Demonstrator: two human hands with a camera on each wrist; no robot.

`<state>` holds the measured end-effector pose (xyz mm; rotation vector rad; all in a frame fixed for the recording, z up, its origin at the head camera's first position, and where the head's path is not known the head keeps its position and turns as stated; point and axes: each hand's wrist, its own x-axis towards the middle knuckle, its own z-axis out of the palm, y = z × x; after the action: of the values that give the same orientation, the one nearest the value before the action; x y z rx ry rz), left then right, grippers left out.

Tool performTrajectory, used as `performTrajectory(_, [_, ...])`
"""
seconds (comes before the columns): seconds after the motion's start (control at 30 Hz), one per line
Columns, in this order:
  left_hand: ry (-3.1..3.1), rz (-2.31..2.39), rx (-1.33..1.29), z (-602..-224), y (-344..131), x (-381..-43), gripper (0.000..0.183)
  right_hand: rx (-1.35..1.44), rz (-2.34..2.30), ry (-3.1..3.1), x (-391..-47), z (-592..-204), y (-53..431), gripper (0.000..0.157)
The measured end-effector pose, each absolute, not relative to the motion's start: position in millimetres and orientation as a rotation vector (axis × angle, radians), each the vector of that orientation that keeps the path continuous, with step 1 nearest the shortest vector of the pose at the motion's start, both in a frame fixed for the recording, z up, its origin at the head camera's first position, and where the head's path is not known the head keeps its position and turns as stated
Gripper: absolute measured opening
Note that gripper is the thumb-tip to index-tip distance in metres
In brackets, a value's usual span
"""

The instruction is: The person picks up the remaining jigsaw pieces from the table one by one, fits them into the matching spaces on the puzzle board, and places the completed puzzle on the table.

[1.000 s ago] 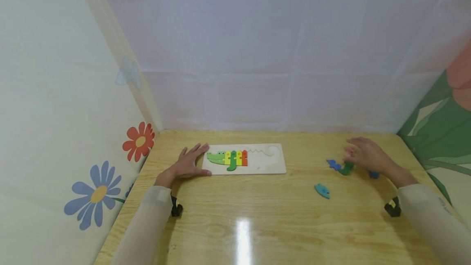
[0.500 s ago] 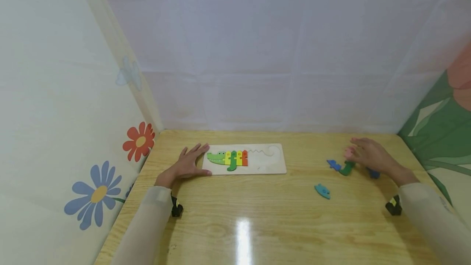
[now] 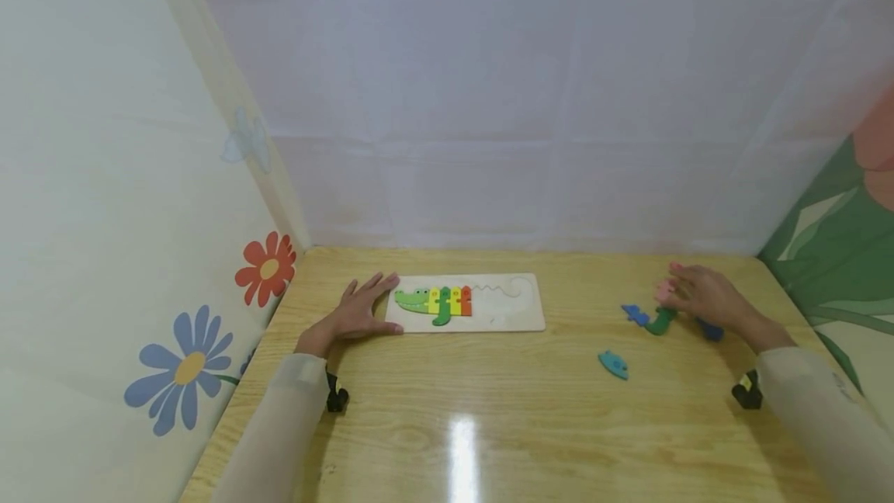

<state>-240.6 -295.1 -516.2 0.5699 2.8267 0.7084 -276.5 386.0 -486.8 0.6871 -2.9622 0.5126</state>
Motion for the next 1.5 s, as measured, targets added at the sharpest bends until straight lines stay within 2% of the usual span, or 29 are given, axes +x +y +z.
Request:
performTrajectory(0.13, [2.827, 0.708, 0.567, -516, -294, -241, 0.110, 0.673, 0.524, -2.987, -277, -487, 387, 0.078])
performTrajectory(0.43, [2.833, 0.693, 0.577, -518, -293, -240, 0.111, 0.655, 0.574, -2.998, -280, -490, 385, 0.063])
performTrajectory(0.77, [2.834, 0.700, 0.566, -516, -293, -241, 0.109, 0.662, 0.583, -2.995, -283, -489, 378, 0.059])
performTrajectory(1.5, [2.822, 0.712, 0.554, -515, -294, -239, 0.110, 0.574, 0.693, -3.079, -291, -492, 371, 0.066])
